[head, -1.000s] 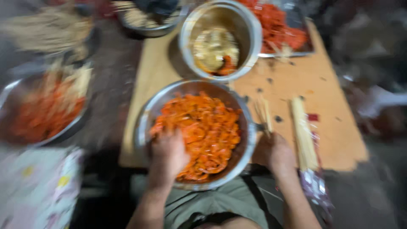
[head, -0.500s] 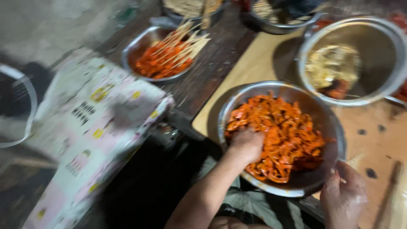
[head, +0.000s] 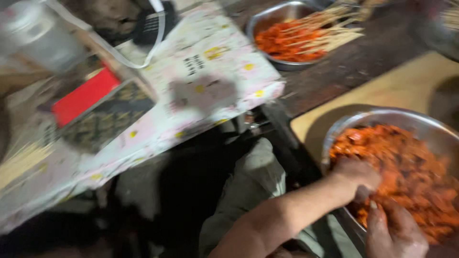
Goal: The person is skewering pieces of marinated meat by hand, taking them from a metal bowl and placing the finished skewers onto trays and into other containers.
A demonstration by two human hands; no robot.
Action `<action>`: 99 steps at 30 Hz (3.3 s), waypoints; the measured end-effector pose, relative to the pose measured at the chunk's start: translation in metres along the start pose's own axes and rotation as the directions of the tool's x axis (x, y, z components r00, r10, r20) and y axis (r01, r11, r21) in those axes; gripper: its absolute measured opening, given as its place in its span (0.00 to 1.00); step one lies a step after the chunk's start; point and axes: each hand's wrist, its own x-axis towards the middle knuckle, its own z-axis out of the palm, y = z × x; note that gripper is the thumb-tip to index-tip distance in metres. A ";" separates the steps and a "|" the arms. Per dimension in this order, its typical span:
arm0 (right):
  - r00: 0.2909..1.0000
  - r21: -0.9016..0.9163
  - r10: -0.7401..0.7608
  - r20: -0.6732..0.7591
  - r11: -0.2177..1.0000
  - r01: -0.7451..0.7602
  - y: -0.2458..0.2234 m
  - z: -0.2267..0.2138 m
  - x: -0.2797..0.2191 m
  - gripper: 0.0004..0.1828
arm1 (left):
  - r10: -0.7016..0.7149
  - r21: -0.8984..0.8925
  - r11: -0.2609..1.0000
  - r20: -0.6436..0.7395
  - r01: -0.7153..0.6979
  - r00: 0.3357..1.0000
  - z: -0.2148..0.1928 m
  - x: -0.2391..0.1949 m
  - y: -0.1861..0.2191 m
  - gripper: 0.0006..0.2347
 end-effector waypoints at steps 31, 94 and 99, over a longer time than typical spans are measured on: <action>0.917 0.166 0.363 -0.166 0.927 -0.337 -0.022 -0.036 0.009 0.08 | -0.008 0.036 0.999 -0.013 0.008 1.000 -0.037 -0.012 0.006 0.10; 0.862 -0.014 0.425 -0.275 0.895 -0.446 -0.018 -0.071 -0.057 0.16 | 0.149 0.076 0.987 -0.094 -0.143 0.984 -0.060 -0.046 0.008 0.11; 0.949 -0.077 0.190 -0.250 0.974 -0.215 -0.027 -0.045 -0.043 0.16 | 0.123 0.072 0.990 -0.002 -0.122 0.992 -0.058 -0.045 0.004 0.10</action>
